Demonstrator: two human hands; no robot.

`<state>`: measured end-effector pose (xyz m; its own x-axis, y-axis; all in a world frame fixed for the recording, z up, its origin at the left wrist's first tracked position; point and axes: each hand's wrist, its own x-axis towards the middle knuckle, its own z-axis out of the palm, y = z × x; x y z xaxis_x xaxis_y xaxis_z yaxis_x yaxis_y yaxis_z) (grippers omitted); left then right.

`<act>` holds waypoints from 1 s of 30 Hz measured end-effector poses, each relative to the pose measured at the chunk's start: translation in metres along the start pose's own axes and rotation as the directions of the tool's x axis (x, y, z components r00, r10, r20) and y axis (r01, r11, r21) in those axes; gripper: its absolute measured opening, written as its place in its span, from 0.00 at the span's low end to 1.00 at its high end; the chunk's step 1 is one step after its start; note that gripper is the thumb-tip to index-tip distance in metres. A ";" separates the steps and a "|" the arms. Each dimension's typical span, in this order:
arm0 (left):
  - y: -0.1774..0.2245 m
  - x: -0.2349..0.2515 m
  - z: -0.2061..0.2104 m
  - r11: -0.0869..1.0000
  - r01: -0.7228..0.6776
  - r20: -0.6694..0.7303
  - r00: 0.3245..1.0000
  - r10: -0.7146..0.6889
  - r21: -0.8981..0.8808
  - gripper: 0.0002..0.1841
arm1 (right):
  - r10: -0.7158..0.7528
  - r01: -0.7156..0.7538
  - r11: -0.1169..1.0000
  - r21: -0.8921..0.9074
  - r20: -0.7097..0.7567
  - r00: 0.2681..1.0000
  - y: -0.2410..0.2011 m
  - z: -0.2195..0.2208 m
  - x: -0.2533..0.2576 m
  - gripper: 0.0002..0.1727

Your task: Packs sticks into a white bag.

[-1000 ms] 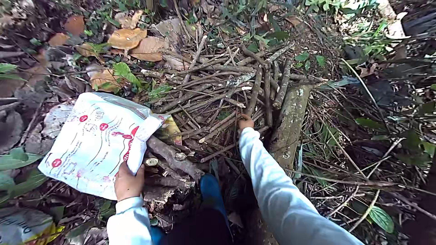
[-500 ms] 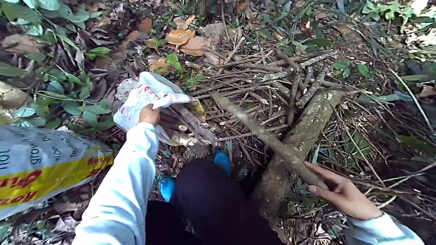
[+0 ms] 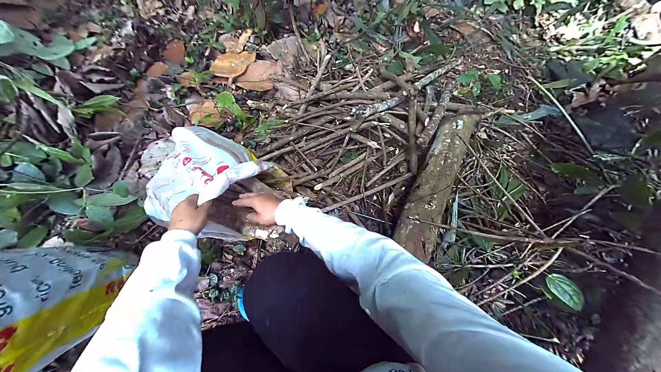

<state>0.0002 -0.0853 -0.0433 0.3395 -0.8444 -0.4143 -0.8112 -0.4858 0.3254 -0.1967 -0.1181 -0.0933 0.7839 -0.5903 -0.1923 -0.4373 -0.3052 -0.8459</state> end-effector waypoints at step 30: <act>0.002 0.014 0.010 0.999 -0.003 0.081 0.997 0.006 -0.039 0.20 | 0.862 -0.563 0.505 0.654 -0.347 0.370 0.159 -0.022 -0.269 0.20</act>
<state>-0.0015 -0.0958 -0.0575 0.2947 -0.8264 -0.4798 -0.7929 -0.4917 0.3599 -0.4861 -0.0240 -0.1652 -0.2402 -0.7409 -0.6272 -0.3735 0.6669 -0.6447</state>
